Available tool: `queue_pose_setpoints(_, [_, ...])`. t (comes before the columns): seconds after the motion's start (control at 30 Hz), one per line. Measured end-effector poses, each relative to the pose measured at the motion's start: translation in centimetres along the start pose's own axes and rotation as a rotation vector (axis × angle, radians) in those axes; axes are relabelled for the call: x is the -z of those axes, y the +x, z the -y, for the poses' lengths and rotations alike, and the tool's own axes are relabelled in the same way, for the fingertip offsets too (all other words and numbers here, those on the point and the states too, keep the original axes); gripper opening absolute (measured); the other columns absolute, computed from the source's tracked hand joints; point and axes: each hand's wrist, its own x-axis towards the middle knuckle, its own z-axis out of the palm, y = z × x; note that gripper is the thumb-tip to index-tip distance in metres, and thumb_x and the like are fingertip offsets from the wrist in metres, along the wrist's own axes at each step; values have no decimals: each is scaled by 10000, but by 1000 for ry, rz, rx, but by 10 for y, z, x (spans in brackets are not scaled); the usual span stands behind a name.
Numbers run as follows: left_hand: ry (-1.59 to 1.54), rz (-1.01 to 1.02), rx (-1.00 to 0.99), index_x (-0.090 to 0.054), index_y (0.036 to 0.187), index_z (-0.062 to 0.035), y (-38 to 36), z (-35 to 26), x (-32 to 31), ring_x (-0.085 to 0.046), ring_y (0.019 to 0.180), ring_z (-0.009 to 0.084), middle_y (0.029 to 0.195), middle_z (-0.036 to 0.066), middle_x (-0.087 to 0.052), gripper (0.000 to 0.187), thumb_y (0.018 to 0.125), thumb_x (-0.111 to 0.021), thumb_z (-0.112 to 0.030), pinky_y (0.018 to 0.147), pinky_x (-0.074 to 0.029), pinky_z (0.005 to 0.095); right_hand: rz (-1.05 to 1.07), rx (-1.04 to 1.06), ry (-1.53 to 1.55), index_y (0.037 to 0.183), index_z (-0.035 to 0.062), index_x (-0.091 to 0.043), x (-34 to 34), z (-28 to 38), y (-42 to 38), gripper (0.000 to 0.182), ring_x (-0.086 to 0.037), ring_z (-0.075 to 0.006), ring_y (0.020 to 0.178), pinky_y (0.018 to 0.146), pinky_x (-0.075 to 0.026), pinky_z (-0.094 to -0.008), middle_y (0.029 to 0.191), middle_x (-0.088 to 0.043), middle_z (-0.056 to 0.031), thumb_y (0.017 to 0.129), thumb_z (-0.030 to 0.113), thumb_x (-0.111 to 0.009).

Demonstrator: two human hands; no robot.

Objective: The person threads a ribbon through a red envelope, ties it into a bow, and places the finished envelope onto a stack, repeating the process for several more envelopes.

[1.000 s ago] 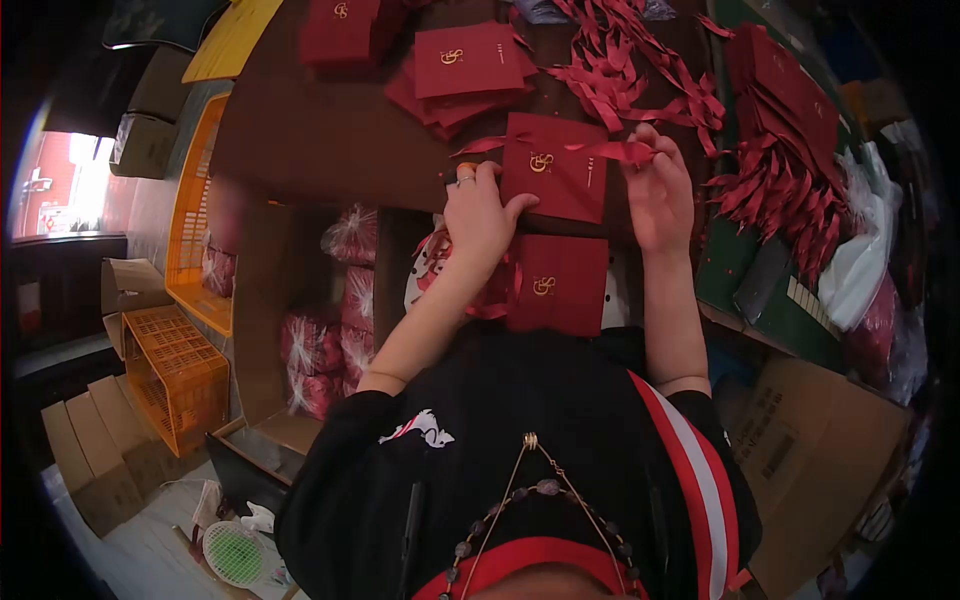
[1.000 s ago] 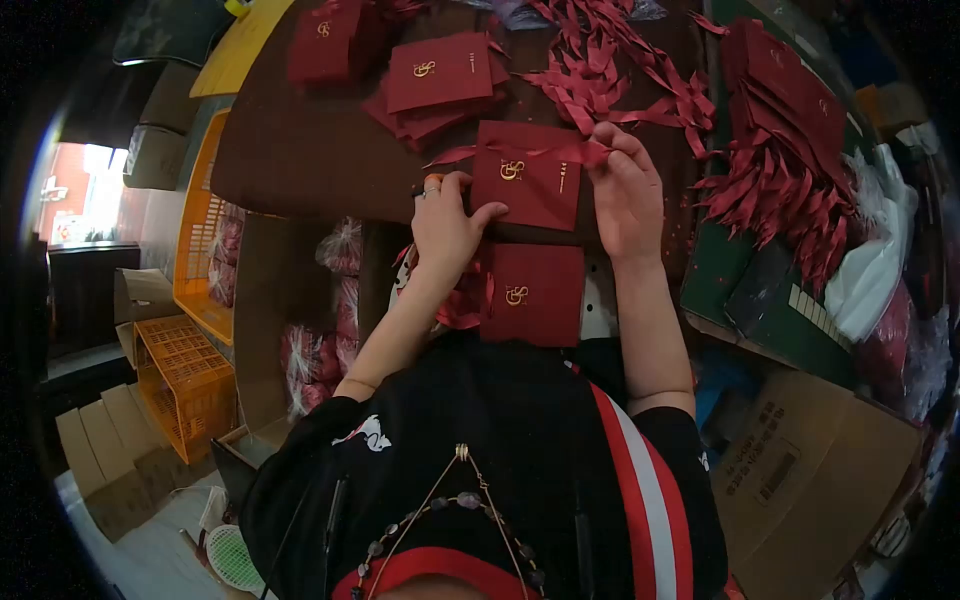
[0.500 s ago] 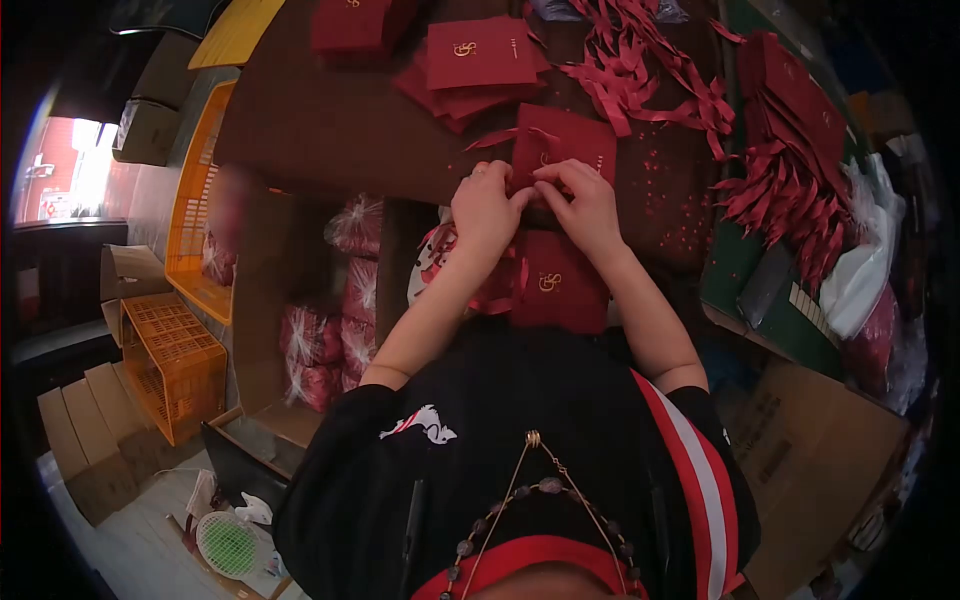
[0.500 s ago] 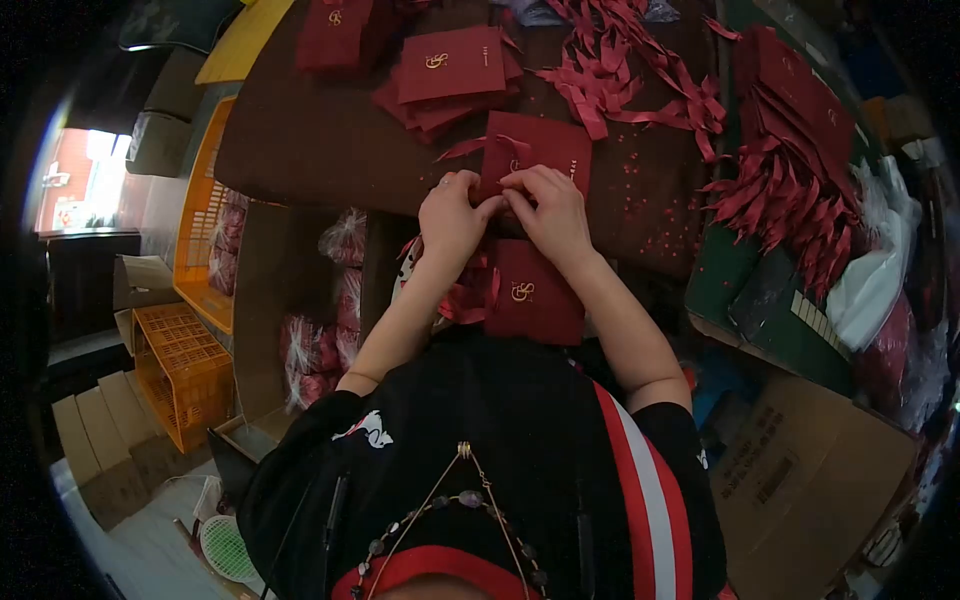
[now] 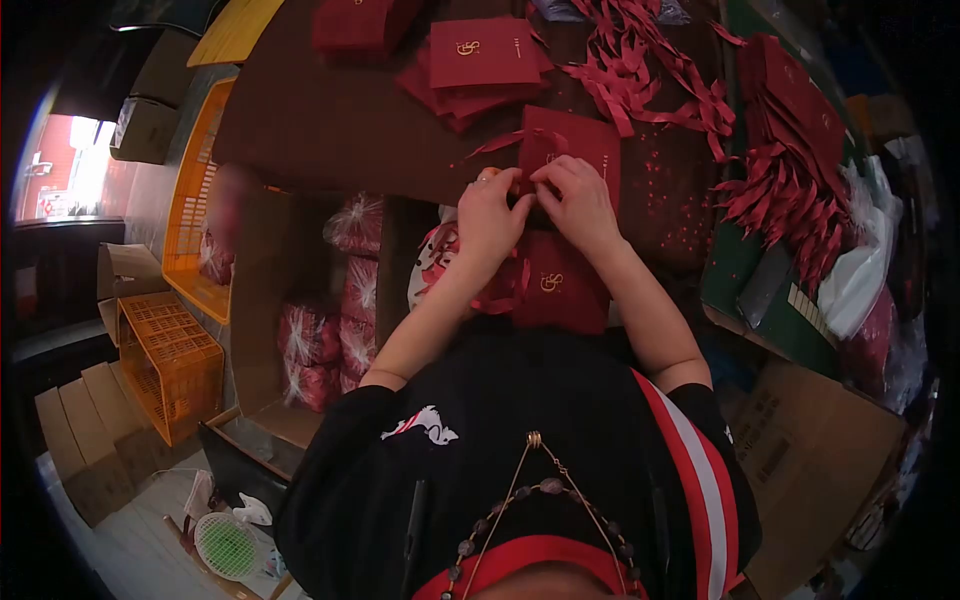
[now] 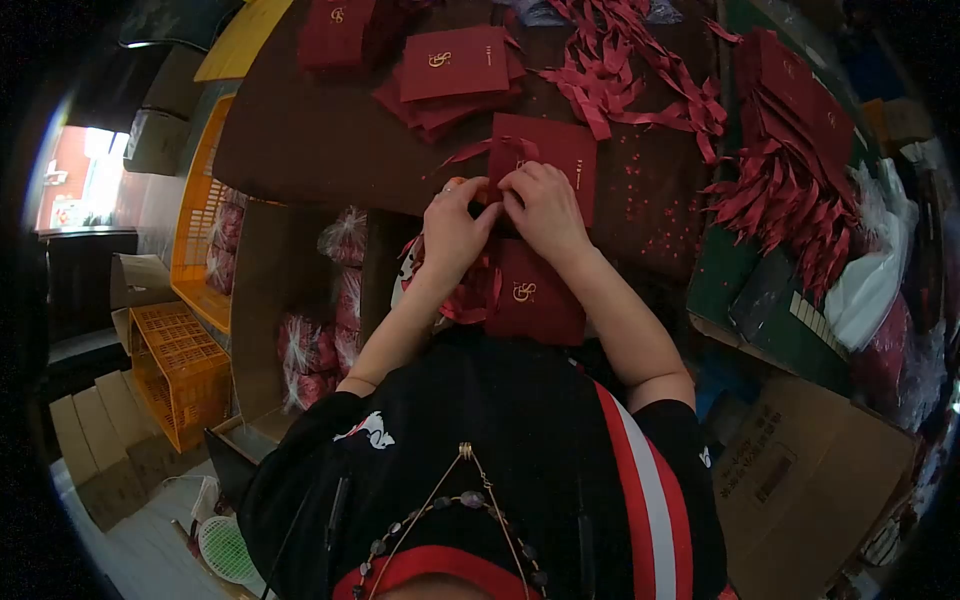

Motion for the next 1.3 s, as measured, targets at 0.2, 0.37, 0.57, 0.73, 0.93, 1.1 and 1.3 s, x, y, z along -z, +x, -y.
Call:
queue_pose_setpoints(0.2, [37,-27,-65,-707,1137,-61,-5,-5,-1,-667,903,339,927,134,-683,365,795,-777,-167,783,-531,437,6,68,-81,929,51,-678,-1,0,2,97,-636,-350,913,831,-506,-453,926,-652,-126,833,58,-696])
queue_pose_setpoints(0.37, [-56,66,-83,-726,1138,-40,0,0,11,-666,905,335,998,138,-675,312,838,-741,-123,789,-532,413,121,-199,61,976,79,-644,21,13,10,163,-646,-303,924,816,-501,-448,854,-686,-74,831,79,-720])
queue_pose_setpoints(0.57, [-20,83,-202,-745,1085,-75,16,21,5,-623,957,361,1048,157,-622,220,874,-707,-125,799,-523,426,15,-56,-10,977,107,-643,13,-5,1,250,-646,-239,854,843,-471,-412,795,-699,-6,781,137,-795])
queue_pose_setpoints(0.73, [149,104,-178,-719,1030,-111,17,12,-4,-615,950,373,1078,143,-600,155,883,-703,-159,798,-532,460,78,-230,235,1014,111,-636,15,-14,0,332,-615,-231,929,922,-428,-425,856,-689,-8,754,167,-835])
queue_pose_setpoints(0.93, [345,77,-56,-713,956,-141,24,27,30,-622,930,377,1078,116,-609,76,913,-678,-194,760,-541,496,-99,-29,-63,1151,85,-573,24,-23,-11,544,-461,-332,1178,1012,-397,-437,1151,-566,-84,708,182,-875])
queue_pose_setpoints(1.1, [356,40,94,-734,1047,-149,28,56,77,-638,990,379,1098,130,-629,175,900,-720,-243,779,-539,483,-104,-77,-8,1192,82,-576,24,-21,-10,584,-449,-343,1196,1058,-373,-458,1189,-568,-93,697,171,-872])
queue_pose_setpoints(1.3, [285,-165,-131,-725,1158,-161,38,20,43,-652,933,336,1044,116,-635,354,871,-767,-363,774,-533,432,-101,-81,-26,1197,75,-582,25,-18,-10,587,-458,-340,1186,1047,-388,-444,1181,-581,-90,693,163,-870])
